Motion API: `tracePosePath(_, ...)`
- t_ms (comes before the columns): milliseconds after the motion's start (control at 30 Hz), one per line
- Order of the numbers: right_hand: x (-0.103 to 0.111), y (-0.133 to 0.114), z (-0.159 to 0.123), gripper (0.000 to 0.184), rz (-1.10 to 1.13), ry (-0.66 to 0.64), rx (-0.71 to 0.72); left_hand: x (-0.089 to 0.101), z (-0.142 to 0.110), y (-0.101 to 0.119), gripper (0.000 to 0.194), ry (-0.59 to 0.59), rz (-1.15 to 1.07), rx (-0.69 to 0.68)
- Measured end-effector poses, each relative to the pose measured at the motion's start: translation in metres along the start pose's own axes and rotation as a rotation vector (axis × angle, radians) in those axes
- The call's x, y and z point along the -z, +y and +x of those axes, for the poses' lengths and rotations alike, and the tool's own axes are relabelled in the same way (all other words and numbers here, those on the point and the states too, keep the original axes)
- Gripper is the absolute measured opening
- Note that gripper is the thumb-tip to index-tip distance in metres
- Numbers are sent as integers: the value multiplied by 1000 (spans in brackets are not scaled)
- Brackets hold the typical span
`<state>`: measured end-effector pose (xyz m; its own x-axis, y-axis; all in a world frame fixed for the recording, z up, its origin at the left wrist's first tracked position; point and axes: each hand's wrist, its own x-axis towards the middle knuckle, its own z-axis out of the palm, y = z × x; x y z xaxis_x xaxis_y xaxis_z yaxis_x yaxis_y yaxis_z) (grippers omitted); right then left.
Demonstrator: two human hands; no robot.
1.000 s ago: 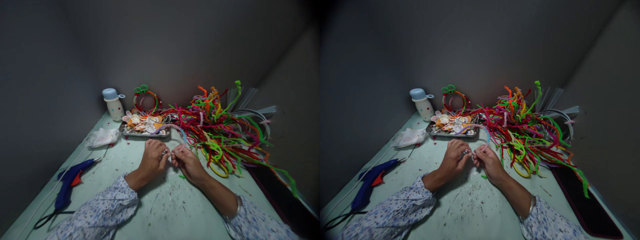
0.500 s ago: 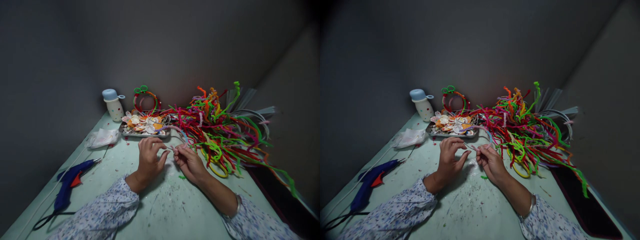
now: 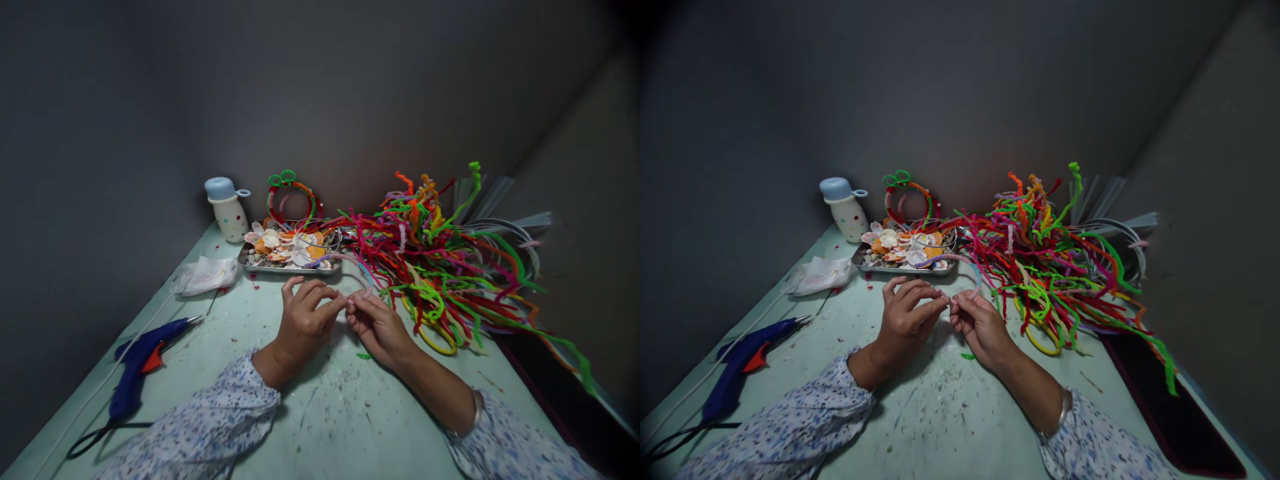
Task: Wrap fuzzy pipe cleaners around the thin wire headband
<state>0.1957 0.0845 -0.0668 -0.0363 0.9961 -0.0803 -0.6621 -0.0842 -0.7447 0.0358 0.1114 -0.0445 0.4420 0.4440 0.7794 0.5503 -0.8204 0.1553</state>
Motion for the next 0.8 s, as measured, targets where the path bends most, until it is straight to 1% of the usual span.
tracePosePath(267, 1, 1, -1, 7, 13, -28, -10, -1, 1, 0, 14, 14, -19, 2)
tracePosePath(633, 1, 1, -1, 8, 6, -38, -28, -2, 1, -1, 12, -29, -68, 26)
tracePosePath(800, 0, 0, -2, 11, -7, -34, -28, -2, 1, -2, 11, -76, -67, 42)
